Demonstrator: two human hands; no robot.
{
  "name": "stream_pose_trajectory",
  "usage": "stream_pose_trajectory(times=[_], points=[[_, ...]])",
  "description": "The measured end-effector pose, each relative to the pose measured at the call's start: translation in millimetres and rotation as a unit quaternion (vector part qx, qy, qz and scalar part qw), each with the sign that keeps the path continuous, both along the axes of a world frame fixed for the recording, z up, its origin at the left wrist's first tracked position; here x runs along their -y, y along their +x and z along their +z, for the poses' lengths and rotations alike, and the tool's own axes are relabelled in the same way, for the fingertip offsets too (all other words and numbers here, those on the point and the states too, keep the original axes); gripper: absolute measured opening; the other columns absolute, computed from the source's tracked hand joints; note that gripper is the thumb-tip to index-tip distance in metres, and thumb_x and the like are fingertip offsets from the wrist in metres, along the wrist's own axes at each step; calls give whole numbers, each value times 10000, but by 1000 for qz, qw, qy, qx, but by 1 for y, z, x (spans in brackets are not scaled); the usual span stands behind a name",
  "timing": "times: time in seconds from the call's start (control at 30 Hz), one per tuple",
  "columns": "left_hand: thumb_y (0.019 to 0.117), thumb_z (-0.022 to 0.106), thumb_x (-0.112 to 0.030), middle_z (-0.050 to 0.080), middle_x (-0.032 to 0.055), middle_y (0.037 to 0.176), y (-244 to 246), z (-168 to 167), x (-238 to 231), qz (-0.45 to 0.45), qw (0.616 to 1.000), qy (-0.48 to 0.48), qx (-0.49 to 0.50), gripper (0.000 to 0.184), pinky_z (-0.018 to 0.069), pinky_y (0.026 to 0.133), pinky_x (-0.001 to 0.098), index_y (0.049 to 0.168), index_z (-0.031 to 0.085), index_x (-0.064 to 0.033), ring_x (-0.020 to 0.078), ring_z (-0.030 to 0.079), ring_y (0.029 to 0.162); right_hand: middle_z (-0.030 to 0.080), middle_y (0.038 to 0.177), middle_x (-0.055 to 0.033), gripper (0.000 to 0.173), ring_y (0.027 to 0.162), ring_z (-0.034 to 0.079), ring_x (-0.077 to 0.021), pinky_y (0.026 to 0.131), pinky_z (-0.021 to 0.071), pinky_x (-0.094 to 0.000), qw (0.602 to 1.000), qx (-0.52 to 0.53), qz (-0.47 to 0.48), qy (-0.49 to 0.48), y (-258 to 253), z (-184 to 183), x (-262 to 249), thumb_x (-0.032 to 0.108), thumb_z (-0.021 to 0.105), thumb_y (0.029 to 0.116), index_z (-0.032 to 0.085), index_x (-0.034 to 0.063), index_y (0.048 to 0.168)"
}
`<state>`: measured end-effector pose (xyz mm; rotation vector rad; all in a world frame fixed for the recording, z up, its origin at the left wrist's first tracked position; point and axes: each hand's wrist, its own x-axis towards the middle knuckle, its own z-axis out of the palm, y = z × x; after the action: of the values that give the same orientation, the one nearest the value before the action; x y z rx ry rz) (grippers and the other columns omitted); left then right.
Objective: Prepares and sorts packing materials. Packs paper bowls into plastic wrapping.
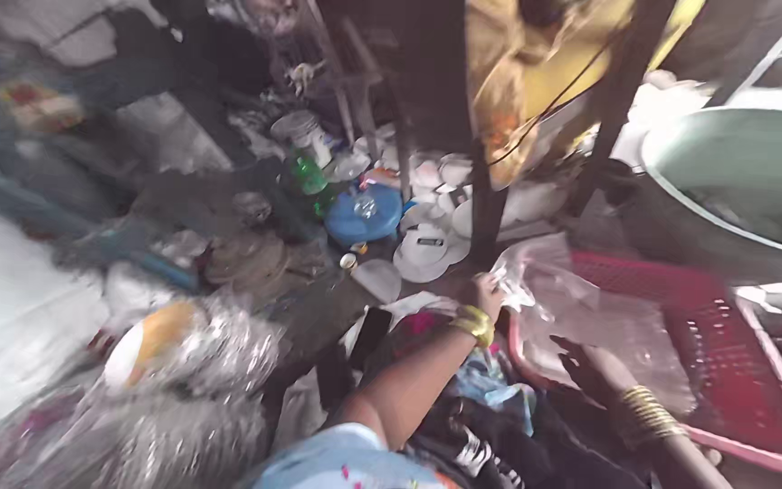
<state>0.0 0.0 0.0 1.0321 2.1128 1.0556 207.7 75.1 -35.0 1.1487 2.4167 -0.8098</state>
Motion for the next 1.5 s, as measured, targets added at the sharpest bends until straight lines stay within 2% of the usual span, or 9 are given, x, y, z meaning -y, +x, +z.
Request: stream_pose_trajectory(times=[0.07, 0.13, 0.3, 0.47, 0.53, 0.63, 0.8, 1.07, 1.5], points=[[993, 619, -84, 644, 257, 1322, 3, 0, -3, 13, 1000, 2, -19, 344, 451, 1118, 447, 1292, 643, 85, 339, 621, 1256, 668, 1328, -220, 423, 1213, 635, -457, 1030, 451, -649, 997, -58, -25, 39, -4, 18, 5, 211, 501, 1070, 564, 135, 1481], [986, 626, -63, 644, 270, 1305, 8, -3, -5, 23, 999, 19, -41, 343, 462, 1092, 448, 1290, 639, 97, 354, 635, 1212, 650, 1362, -202, 416, 1240, 621, -439, 1040, 454, -634, 995, -76, -34, 50, -6, 33, 10, 211, 502, 1067, 577, 132, 1469], [968, 634, -22, 619, 292, 1329, 8, -22, -8, 40, 996, 50, -63, 380, 499, 1028, 461, 1325, 607, 104, 372, 657, 1131, 656, 1343, -205, 408, 1224, 633, -406, 1042, 459, -599, 994, -107, 29, 27, 2, 46, 10, 227, 493, 1073, 590, 118, 1454], [958, 652, 15, 606, 312, 1335, 8, -20, -8, 99, 994, 34, 17, 409, 467, 1084, 457, 1347, 573, 115, 382, 619, 1224, 650, 1345, -214, 409, 1230, 627, -413, 1032, 463, -599, 991, -119, 50, 44, 5, 58, 13, 226, 481, 1076, 584, 114, 1456], [957, 654, 38, 580, 322, 1371, 11, -14, -6, 131, 989, 36, 51, 438, 436, 1117, 445, 1371, 542, 127, 383, 583, 1284, 642, 1349, -228, 412, 1240, 616, -427, 1036, 454, -611, 992, -102, 61, 33, 6, 58, 15, 240, 490, 1077, 583, 109, 1456], [949, 660, 39, 591, 319, 1355, 10, -19, -5, 157, 985, 36, 58, 424, 426, 1123, 459, 1352, 560, 126, 388, 572, 1292, 637, 1344, -241, 429, 1253, 603, -435, 1032, 452, -625, 995, -63, 80, 9, 8, 57, 15, 281, 515, 1071, 574, 104, 1457], [992, 615, 10, 617, 309, 1318, 11, -20, -5, 129, 991, 15, 41, 347, 454, 1095, 467, 1320, 589, 119, 385, 610, 1240, 646, 1315, -260, 430, 1234, 610, -452, 1017, 454, -640, 994, -58, 91, 8, 7, 55, 16, 282, 513, 1071, 578, 82, 1445], [982, 633, -4, 578, 283, 1405, 14, -20, -1, 65, 998, -11, 4, 397, 408, 1155, 457, 1365, 577, 85, 369, 557, 1333, 641, 1326, -262, 430, 1249, 601, -450, 1017, 448, -646, 994, -44, 98, 5, 5, 44, 20, 290, 528, 1065, 587, 77, 1435], [964, 636, 10, 599, 287, 1363, 8, -35, -4, 25, 1000, -3, 17, 380, 463, 1103, 458, 1333, 598, 95, 367, 599, 1269, 636, 1335, -263, 433, 1273, 588, -445, 1041, 438, -645, 996, -14, 81, -37, 2, 22, 20, 286, 546, 1055, 589, 80, 1433]])
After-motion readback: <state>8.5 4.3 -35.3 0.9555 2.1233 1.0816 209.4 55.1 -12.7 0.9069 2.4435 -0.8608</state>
